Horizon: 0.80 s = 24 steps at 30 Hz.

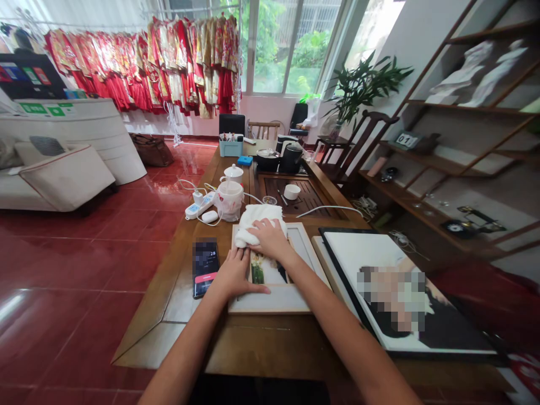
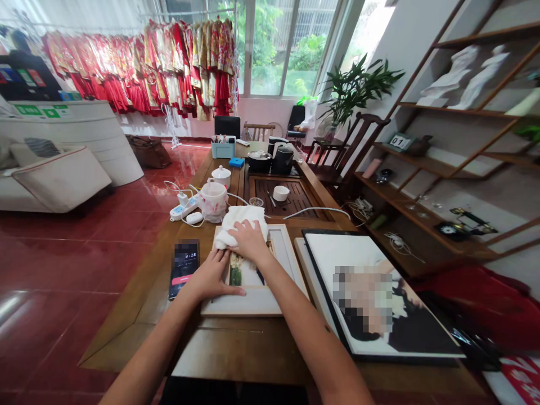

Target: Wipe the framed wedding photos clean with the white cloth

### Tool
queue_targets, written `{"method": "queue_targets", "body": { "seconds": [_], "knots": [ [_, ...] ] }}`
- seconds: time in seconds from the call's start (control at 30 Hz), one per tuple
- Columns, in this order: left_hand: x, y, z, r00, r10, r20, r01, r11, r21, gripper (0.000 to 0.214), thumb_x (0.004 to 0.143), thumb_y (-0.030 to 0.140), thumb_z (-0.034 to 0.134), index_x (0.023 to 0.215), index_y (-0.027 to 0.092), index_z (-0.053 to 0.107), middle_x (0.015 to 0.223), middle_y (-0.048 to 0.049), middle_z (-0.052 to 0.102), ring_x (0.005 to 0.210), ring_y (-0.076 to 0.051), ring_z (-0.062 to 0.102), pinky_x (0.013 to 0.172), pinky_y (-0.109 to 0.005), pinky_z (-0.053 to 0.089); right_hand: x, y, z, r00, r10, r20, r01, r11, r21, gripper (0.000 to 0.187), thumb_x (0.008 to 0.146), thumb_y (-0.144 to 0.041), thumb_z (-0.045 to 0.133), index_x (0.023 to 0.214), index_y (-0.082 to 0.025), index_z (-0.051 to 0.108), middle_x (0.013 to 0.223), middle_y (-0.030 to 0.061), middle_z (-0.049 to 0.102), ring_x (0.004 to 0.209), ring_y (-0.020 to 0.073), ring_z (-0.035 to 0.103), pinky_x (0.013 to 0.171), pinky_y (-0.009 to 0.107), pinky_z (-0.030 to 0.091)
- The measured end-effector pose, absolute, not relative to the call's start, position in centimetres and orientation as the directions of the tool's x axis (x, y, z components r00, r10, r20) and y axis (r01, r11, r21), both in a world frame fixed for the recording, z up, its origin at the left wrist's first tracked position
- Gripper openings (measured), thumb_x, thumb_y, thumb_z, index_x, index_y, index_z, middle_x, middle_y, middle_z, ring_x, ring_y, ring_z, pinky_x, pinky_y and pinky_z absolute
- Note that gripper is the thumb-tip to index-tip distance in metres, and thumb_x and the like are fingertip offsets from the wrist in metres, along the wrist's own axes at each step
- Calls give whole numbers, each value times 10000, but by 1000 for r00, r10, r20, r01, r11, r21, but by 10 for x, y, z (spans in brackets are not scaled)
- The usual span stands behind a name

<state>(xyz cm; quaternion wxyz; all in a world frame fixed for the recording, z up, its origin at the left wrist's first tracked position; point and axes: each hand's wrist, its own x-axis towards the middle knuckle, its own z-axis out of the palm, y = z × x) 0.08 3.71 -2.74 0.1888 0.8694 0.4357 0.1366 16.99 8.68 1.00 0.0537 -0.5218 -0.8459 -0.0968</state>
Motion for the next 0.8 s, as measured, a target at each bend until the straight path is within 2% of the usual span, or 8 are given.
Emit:
{"method": "queue_targets", "body": {
  "seconds": [0.17, 0.43, 0.6, 0.8],
  "knots": [
    [0, 38, -29, 579, 815, -7, 730, -514, 451, 1334, 547, 900, 519, 1498, 56, 117, 1569, -198, 70, 1442, -341, -72, 1173, -478, 120, 196, 80, 13, -377, 909, 178, 924, 357, 135, 382, 849, -483, 565, 1174, -284, 600, 1251, 90, 564, 1108, 292, 432, 927, 469, 244],
    [0, 39, -27, 574, 817, -58, 737, -485, 470, 1294, 594, 867, 522, 1505, 58, 85, 1574, -168, 23, 1437, -294, -114, 1183, -437, 82, 252, 69, 17, -175, 965, 194, 978, 147, 149, 347, 862, -498, 528, 1062, -244, 652, 1163, 112, 594, 1063, 321, 432, 878, 518, 266],
    [-1, 40, -26, 587, 807, -72, 731, -490, 475, 1329, 567, 881, 532, 1508, 65, 69, 1573, -165, -4, 1429, -300, -142, 1181, -450, 87, 235, 69, 12, -200, 959, 202, 974, 172, 145, 361, 874, -490, 517, 1136, -264, 618, 1236, 113, 562, 1094, 324, 413, 918, 561, 238],
    [0, 39, -28, 591, 806, -43, 722, -504, 475, 1331, 559, 884, 535, 1503, 57, 92, 1567, -194, 17, 1426, -318, -137, 1177, -471, 95, 186, 76, 7, -308, 933, 184, 948, 287, 135, 422, 863, -505, 528, 1233, -305, 563, 1292, 91, 536, 1146, 311, 406, 969, 539, 232]
  ]
}}
